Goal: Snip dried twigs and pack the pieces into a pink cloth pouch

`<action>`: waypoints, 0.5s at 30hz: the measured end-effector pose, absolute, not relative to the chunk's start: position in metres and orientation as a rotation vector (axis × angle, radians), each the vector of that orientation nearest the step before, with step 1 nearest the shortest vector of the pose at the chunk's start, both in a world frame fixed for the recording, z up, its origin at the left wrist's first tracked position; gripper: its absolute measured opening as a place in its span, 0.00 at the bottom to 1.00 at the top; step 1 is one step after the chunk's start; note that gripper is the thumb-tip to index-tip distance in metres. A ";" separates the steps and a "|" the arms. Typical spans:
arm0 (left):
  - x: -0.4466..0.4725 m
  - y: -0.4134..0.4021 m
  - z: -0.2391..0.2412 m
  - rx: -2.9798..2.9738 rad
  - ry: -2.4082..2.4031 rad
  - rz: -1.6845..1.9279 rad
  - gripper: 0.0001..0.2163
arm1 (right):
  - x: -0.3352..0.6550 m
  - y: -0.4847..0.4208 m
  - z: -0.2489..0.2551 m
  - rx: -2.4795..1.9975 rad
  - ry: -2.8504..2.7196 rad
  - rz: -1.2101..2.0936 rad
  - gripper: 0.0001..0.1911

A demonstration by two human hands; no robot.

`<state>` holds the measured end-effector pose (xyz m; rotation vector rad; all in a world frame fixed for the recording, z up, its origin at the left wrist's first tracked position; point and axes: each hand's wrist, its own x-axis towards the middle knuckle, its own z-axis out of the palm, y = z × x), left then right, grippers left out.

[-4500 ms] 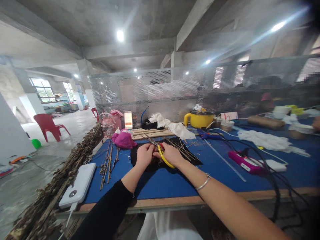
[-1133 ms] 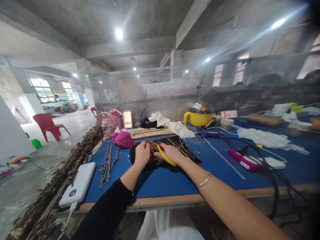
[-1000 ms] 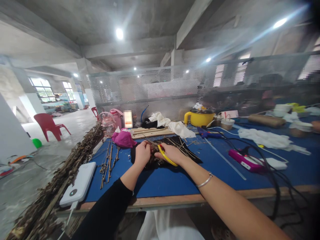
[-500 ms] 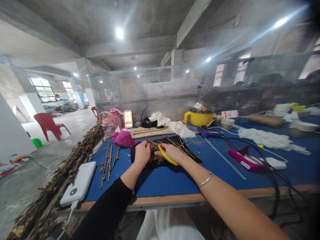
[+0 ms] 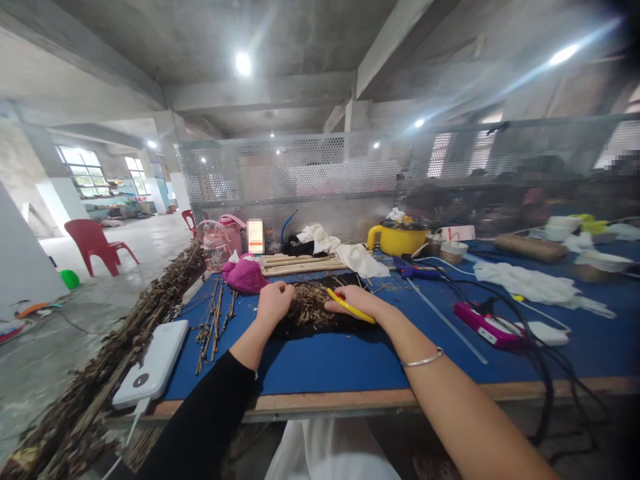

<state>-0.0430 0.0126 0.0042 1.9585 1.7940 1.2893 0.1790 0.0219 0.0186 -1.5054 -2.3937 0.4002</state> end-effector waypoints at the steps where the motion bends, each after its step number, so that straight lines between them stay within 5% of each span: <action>1: -0.045 0.013 0.004 1.952 1.814 1.303 0.15 | 0.186 0.026 0.019 -1.500 -2.374 0.432 0.25; 7: -0.048 0.014 0.006 1.831 1.784 1.551 0.14 | 0.231 0.054 0.018 -1.708 -1.971 0.220 0.16; 15: -0.043 0.011 0.007 1.852 1.682 1.530 0.11 | 0.244 0.063 0.008 -1.991 -1.855 0.101 0.20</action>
